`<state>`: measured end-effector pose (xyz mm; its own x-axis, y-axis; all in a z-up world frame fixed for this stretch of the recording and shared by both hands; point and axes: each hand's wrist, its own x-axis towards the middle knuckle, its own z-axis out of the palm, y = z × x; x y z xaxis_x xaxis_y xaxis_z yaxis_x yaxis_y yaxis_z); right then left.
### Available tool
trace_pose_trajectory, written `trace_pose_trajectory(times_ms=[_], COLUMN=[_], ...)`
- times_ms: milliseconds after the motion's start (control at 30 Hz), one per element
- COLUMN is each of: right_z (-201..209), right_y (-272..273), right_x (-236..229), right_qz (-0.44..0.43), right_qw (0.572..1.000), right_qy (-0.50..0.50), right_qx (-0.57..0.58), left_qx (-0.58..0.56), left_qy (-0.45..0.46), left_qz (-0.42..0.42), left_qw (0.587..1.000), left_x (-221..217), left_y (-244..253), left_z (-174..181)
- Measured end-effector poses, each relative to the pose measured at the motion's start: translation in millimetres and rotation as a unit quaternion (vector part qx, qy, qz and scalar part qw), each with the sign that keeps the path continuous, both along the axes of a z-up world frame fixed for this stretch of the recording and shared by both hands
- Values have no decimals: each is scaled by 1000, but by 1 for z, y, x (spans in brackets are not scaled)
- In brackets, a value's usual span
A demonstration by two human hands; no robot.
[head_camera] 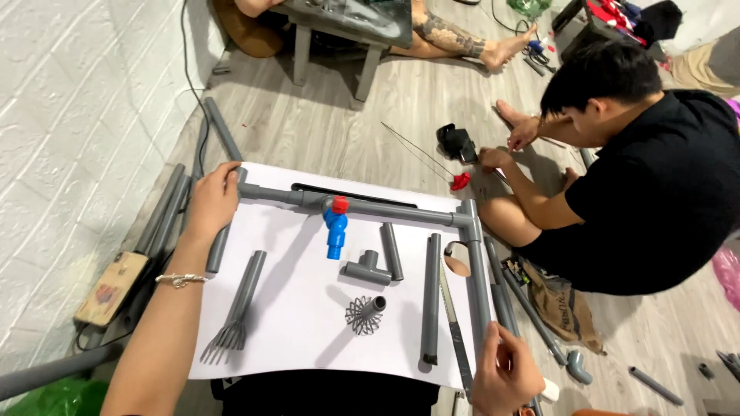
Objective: Fitting and assembling PVC pipes and connectors into a frame on a flat surface.
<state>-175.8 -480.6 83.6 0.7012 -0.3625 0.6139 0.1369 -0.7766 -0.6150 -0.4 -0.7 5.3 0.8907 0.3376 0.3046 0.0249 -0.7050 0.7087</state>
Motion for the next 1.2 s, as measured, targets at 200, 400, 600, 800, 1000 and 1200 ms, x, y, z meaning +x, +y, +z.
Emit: trace_pose_trajectory(times_ms=[200,400,600,800,1000,1200], right_z=[29,39,47,40,80,88], right_y=[33,49,68,71,74,87], right_x=[30,48,47,35,24,23], right_qz=[73,114,115,130,112,252], right_qw=[982,976,986,984,981,953], right_qy=[-158,-179,-113,-104,-140,-124], right_qx=[-71,-48,-41,-63,-67,-110], left_qx=[-9,-12,8,2,7,11], left_qy=[15,23,3,8,10,-4], left_qz=[2,8,4,6,9,12], left_qw=[1000,1000,1000,1000,1000,1000], left_x=[-6,-3,-3,-1,-2,-1], left_y=[-4,-4,1,-2,-3,0], left_z=[5,5,-2,0,-2,-6])
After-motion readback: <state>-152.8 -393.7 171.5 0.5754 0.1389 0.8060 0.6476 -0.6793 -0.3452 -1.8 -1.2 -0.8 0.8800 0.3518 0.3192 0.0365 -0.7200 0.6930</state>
